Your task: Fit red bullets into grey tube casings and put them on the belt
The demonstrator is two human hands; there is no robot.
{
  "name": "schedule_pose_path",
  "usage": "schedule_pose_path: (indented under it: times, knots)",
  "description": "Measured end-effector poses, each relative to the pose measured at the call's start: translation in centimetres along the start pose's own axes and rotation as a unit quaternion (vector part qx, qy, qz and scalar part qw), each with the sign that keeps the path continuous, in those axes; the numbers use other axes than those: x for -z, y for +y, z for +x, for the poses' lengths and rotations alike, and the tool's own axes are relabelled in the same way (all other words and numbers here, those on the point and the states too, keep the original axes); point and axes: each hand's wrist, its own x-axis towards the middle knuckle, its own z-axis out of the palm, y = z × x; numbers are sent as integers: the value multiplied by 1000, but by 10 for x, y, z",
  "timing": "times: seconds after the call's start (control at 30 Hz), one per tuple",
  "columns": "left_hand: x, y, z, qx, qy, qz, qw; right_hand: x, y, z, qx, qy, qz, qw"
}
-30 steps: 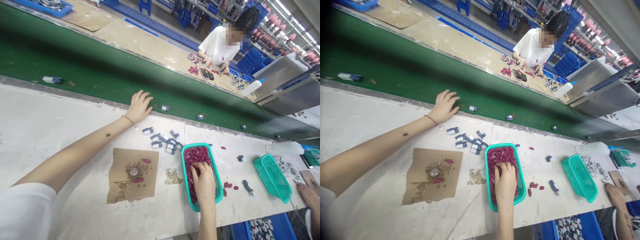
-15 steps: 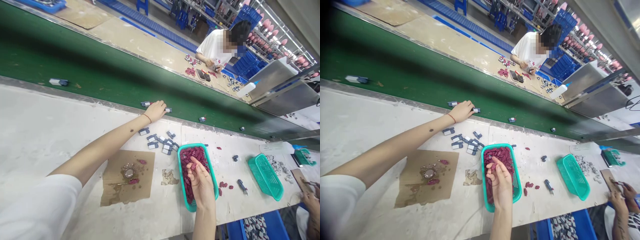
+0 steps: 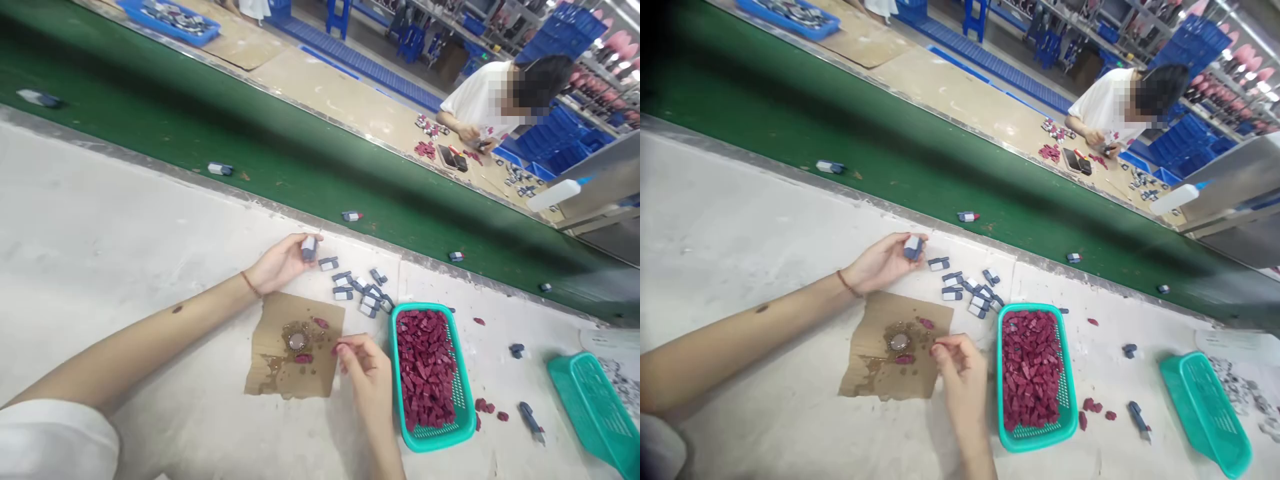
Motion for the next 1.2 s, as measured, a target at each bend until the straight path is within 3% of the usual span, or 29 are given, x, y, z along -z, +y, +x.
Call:
schedule_pose_path:
  times: [0.07,0.17,0.27,0.37,0.47,0.57,0.7,0.8,0.97,1.1,1.2]
  knots:
    - [11,4,-21,28,14,-40,999,-13,1,2,26,-63,-64,996]
    - [22,5,-49,110,18,-103,988,-29,2,8,118,-124,-159,972]
    - [30,-1,-72,178,-28,-105,978,-37,4,15,221,-163,-256,927]
    - [36,-5,-87,201,-84,-24,976,-40,7,18,268,-172,-324,891]
    - [41,-5,-97,179,-93,132,971,-39,7,17,274,-178,-352,877]
    - [44,-4,-104,88,-61,299,948,-40,5,16,275,-178,-370,869]
    - [47,-3,-110,20,-42,407,912,-41,6,16,277,-166,-389,862]
    - [49,-1,-109,17,-58,401,914,-43,6,15,274,-178,-396,858]
    - [49,0,-103,19,-50,289,956,-46,3,16,275,-166,-409,854]
    - [50,1,-102,51,-6,239,970,-48,2,17,261,-183,-392,863]
    - [50,2,-103,80,-7,204,976,-46,0,17,237,-175,-363,884]
